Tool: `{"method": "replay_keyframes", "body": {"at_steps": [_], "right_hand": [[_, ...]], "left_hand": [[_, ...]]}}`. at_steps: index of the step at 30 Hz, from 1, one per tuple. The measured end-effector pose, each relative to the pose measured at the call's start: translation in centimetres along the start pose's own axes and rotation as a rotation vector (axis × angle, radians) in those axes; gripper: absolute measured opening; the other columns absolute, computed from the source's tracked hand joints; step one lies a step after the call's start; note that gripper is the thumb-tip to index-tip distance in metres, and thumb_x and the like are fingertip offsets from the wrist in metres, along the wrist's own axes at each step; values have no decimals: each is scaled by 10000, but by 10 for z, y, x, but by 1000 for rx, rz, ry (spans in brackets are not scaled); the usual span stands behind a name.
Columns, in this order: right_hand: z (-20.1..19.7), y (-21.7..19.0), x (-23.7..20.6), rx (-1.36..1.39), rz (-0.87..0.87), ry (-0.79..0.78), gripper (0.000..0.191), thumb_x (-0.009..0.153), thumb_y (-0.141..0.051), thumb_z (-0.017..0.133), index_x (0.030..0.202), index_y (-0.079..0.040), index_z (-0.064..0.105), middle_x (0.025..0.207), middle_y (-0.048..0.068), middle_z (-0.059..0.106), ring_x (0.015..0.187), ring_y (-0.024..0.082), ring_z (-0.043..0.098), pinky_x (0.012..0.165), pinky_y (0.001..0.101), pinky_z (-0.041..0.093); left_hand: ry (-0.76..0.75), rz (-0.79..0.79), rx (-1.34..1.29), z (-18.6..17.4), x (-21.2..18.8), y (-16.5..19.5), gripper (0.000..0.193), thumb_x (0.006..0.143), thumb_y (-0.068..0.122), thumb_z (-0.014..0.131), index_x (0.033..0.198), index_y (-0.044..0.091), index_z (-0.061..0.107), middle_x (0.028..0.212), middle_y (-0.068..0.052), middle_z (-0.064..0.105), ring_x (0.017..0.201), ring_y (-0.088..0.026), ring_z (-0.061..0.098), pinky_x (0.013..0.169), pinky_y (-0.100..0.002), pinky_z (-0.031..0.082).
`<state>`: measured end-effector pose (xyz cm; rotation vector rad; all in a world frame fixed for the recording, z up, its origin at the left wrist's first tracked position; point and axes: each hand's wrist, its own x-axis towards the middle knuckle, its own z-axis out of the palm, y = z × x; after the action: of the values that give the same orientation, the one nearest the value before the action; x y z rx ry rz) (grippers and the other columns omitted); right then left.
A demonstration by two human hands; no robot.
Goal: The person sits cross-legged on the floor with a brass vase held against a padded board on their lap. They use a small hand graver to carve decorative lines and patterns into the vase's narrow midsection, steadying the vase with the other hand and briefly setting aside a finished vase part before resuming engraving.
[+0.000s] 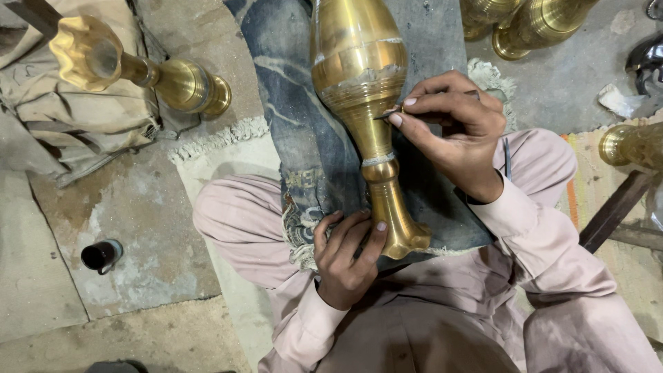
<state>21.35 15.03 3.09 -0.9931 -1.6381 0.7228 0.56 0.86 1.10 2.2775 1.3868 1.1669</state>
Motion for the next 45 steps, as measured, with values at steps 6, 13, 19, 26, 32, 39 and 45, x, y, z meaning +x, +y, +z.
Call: {"method": "replay_keyframes", "body": {"at_steps": [6, 13, 19, 26, 32, 39, 45], "right_hand": [[0, 0, 0, -2, -7, 5, 161, 979, 23, 851, 1091, 34, 736, 1133, 141, 720, 871, 115, 728, 740, 191, 613], [-1, 2, 2, 50, -37, -22, 145, 976, 37, 835, 1081, 32, 735, 1092, 134, 720, 902, 132, 739, 785, 212, 628], [-1, 2, 3, 17, -13, -5, 153, 958, 40, 852, 1060, 38, 737, 1103, 144, 724, 870, 127, 726, 744, 203, 609], [-1, -1, 0, 28, -13, -26, 138, 958, 31, 835, 1051, 38, 733, 1082, 140, 721, 875, 123, 728, 746, 191, 602], [-1, 2, -2, 43, 14, -7, 129, 966, 30, 835, 1049, 41, 736, 1097, 146, 721, 826, 108, 715, 705, 180, 596], [-3, 2, -3, 74, 38, -46, 127, 947, 9, 824, 1030, 36, 733, 1081, 143, 715, 893, 130, 748, 701, 188, 619], [-3, 2, -5, 7, 23, -34, 127, 941, 9, 846, 1005, 37, 740, 1073, 145, 725, 807, 113, 727, 684, 187, 591]], "left_hand": [[3, 3, -2, 1, -1, -1, 475, 922, 18, 774, 1344, 149, 599, 1093, -64, 708, 1123, -250, 705, 1043, -515, 479], [15, -1, 1, 3, -2, 0, 504, 925, 20, 786, 1366, 159, 584, 1081, -51, 703, 1122, -245, 705, 1045, -508, 478], [13, 2, 11, 3, 0, 0, 501, 935, 21, 783, 1370, 165, 581, 1089, -53, 704, 1124, -242, 704, 1043, -508, 478], [8, -2, 5, 2, 1, 0, 493, 919, -2, 768, 1355, 152, 598, 1096, -60, 708, 1126, -246, 703, 1049, -513, 479], [-2, 0, 2, 0, 2, 1, 487, 903, 4, 767, 1338, 145, 602, 1090, -70, 706, 1124, -255, 700, 1048, -523, 473], [11, 4, 1, 0, 3, 2, 451, 929, 14, 772, 1332, 139, 610, 1102, -66, 705, 1139, -252, 695, 1053, -512, 476], [-1, -6, 7, 1, 3, 2, 460, 892, -4, 756, 1313, 134, 629, 1081, -77, 710, 1122, -261, 702, 1040, -513, 480]]}}
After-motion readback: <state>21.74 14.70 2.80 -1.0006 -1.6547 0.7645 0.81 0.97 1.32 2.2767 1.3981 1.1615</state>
